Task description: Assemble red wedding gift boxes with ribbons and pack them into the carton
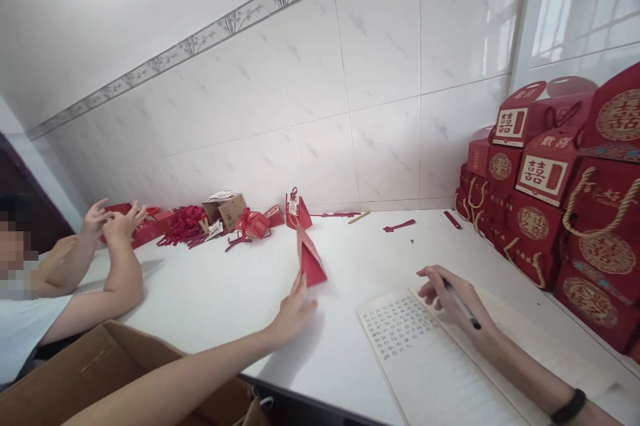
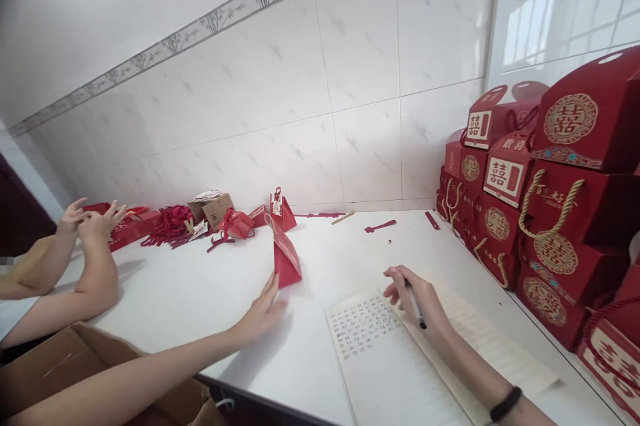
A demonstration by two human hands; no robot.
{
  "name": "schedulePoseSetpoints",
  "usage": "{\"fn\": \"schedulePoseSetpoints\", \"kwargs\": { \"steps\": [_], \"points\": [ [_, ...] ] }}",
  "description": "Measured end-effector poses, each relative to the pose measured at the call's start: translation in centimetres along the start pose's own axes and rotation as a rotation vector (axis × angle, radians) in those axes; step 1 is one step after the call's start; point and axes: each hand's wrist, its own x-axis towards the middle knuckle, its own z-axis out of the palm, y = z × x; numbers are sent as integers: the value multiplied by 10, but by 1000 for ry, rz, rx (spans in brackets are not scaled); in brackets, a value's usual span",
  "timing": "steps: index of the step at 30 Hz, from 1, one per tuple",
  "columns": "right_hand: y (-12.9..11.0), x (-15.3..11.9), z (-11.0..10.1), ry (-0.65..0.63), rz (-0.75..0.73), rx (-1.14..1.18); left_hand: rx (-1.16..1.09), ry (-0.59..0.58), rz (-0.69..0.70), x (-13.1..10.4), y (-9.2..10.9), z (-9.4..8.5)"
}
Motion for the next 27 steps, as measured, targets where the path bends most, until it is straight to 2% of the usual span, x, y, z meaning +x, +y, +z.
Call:
{"fn": "schedulePoseSetpoints", "kwargs": {
  "steps": [3,5,6,7,8,9,11,13,14,15,17,19,23,24,25,27],
  "points": [
    [-30,-15,32,-142,-139,-63,27,-311,27,-63,30,-3],
    [-51,-25,56,-244,-231,-83,47,-475,94,-94,51,-8],
    [-61,-29,67,-293,-264,-84,54,-513,150,-103,59,-11],
    [-69,-31,76,-319,-285,-79,53,-500,213,-109,66,-14],
    [-77,-33,84,-324,-302,-73,42,-429,282,-112,71,-17],
    [-82,-34,91,-314,-317,-67,20,-297,350,-110,74,-20],
    [-87,-34,100,-291,-342,-38,-53,96,437,-99,73,-28],
    [-87,-34,106,-311,-356,34,-151,464,425,-80,68,-35],
    [-85,-34,109,-334,-357,88,-214,560,383,-71,65,-37],
    [-82,-35,113,-354,-354,147,-292,586,336,-63,63,-39],
    [-77,-38,121,-372,-337,240,-437,539,250,-52,60,-37],
    [-74,-41,131,-319,-315,236,-508,541,204,-50,60,-31],
    [-79,-51,150,100,-315,85,-483,685,223,-61,65,-14],
    [-82,-53,153,147,-334,82,-477,687,252,-64,66,-12],
    [-86,-56,156,140,-356,101,-469,678,290,-68,67,-11],
    [-93,-61,158,28,-386,177,-443,633,387,-75,67,-11]
  ]
}}
